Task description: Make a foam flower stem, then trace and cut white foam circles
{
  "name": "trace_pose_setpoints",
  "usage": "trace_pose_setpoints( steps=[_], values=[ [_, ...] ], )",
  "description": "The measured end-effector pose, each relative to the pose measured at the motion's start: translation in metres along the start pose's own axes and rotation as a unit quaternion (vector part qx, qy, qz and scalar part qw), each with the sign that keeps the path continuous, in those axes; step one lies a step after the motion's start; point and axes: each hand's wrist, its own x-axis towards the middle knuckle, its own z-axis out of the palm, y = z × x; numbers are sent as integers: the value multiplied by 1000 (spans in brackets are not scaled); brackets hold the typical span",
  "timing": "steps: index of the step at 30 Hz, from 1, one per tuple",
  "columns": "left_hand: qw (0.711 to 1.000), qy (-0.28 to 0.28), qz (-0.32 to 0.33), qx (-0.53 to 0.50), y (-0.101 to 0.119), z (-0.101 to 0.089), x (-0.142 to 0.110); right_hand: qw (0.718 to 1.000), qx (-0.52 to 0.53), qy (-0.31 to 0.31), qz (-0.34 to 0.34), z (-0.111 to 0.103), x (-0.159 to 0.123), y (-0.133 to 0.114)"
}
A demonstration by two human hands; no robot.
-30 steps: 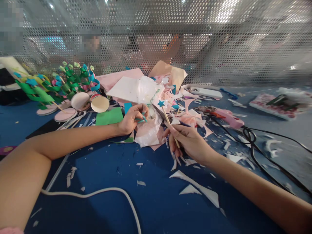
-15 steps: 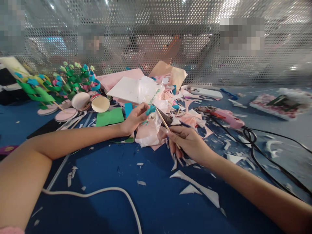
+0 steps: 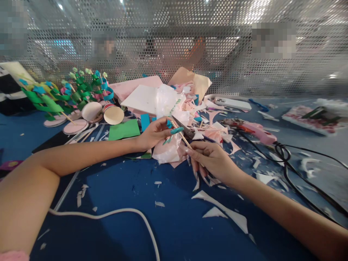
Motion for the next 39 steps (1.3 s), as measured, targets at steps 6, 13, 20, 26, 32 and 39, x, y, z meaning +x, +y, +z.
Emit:
trace_pose_setpoints(
  steps=[6,13,20,26,32,39],
  values=[
    [1000,4,-6,14,-1,-2,-1,1000,-7,-2,-9,0,0,0],
    [999,6,-4,42,-3,-2,-1,1000,-7,4,-11,-1,0,1],
    [1000,1,-11,-1,-3,-6,-4,1000,-1,20,-20,-1,-1,3],
    [1000,24,16,8,-5,-8,-4,1000,2,21,-14,0,0,2],
    [999,39,5,16,-6,-8,-4,1000,4,19,-18,-1,0,3],
    [999,32,13,10,-6,-9,-4,1000,6,18,-16,-1,0,4]
  ],
)
